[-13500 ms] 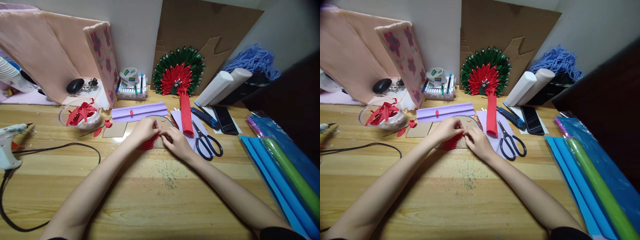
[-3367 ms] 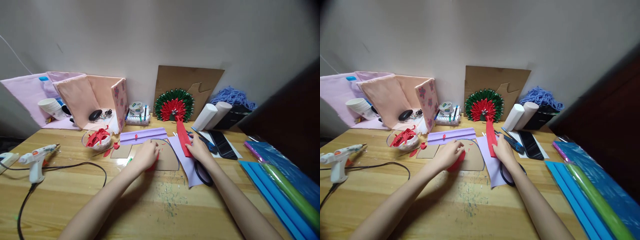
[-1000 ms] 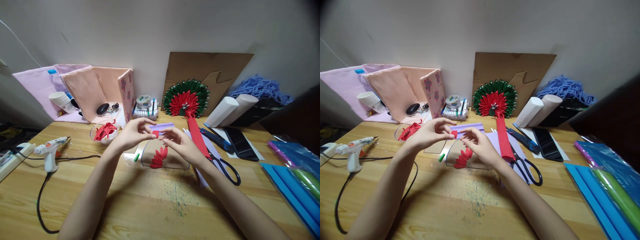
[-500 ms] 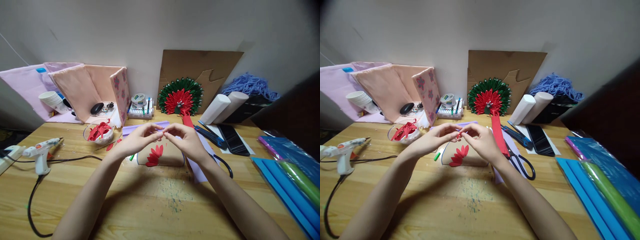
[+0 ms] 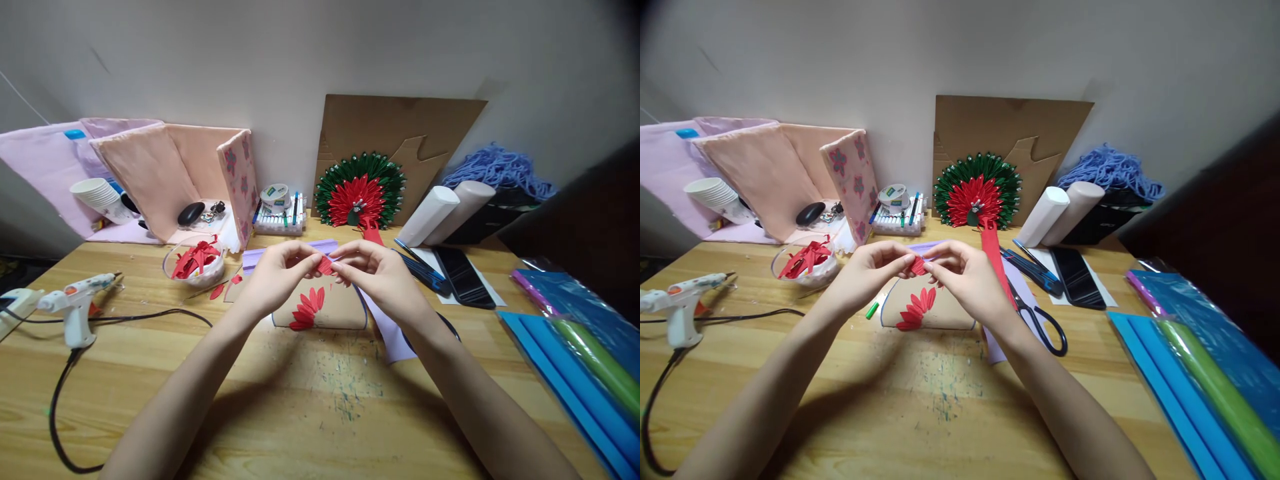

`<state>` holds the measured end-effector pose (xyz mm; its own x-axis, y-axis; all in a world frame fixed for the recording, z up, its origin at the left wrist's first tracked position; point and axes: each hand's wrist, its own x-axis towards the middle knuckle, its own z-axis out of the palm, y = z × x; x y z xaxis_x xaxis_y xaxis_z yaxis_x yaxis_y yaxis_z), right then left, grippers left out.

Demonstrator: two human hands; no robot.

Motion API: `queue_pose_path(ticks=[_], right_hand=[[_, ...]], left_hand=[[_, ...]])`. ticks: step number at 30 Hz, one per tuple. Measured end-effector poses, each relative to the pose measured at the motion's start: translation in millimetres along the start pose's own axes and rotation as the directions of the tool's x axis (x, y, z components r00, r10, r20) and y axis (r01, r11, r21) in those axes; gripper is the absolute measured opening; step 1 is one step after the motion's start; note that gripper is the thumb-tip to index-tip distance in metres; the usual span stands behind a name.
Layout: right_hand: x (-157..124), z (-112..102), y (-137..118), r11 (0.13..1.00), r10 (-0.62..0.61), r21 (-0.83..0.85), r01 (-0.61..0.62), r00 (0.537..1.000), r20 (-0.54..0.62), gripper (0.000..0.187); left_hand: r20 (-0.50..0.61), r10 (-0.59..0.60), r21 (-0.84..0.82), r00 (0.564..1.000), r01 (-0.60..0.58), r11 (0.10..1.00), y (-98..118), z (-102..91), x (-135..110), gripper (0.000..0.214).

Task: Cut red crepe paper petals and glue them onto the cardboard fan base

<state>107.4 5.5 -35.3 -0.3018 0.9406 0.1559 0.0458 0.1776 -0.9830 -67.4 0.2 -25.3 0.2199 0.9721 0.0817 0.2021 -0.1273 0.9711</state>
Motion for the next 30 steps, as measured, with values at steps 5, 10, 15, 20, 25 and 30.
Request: queue_pose_path(ticks=[5, 10, 15, 20, 25, 30], right_hand=[[-0.1, -0.8, 1.3, 1.0, -0.007, 0.017, 0.007, 1.0, -0.009, 0.02], [-3.6, 1.2, -1.5, 1.0, -0.007, 0.018, 0.007, 1.0, -0.024, 0.02], [-23.5, -41.5, 12.6, 0.908, 0.024, -0.417, -0.044, 0.998, -0.053, 0.015], [-63.4, -110.4, 70.8, 0.34, 0.189, -0.841, -0.42, 0.907, -0.376, 0.009], [-86.8, -122.4, 101.3, 0.345, 0.181, -0.812, -0.471, 0.882, -0.435, 0.023], [-92.2, -108.7, 94.2, 0.39, 0.182, -0.779, -0.491, 0.87, -0.458, 0.016]], left_hand=[[0.016, -0.021, -0.104, 1.0, 0.023, 0.994, -1.4, 3.9, -1.7, 0.022], [0.002, -0.048, -0.221, 0.999, 0.048, 0.974, -3.7, 11.3, -0.8, 0.021], [-0.046, -0.131, -0.276, 0.99, 0.113, 0.954, 2.6, 20.5, 4.9, 0.017], [-0.062, -0.122, -0.355, 0.991, 0.093, 0.93, 7.4, 44.8, 19.7, 0.02], [0.026, -0.078, -0.359, 0.997, 0.082, 0.93, 18.1, 75.4, 38.8, 0.026], [0.106, -0.144, -0.428, 0.984, 0.176, 0.886, 27.9, 96.0, 52.8, 0.023]])
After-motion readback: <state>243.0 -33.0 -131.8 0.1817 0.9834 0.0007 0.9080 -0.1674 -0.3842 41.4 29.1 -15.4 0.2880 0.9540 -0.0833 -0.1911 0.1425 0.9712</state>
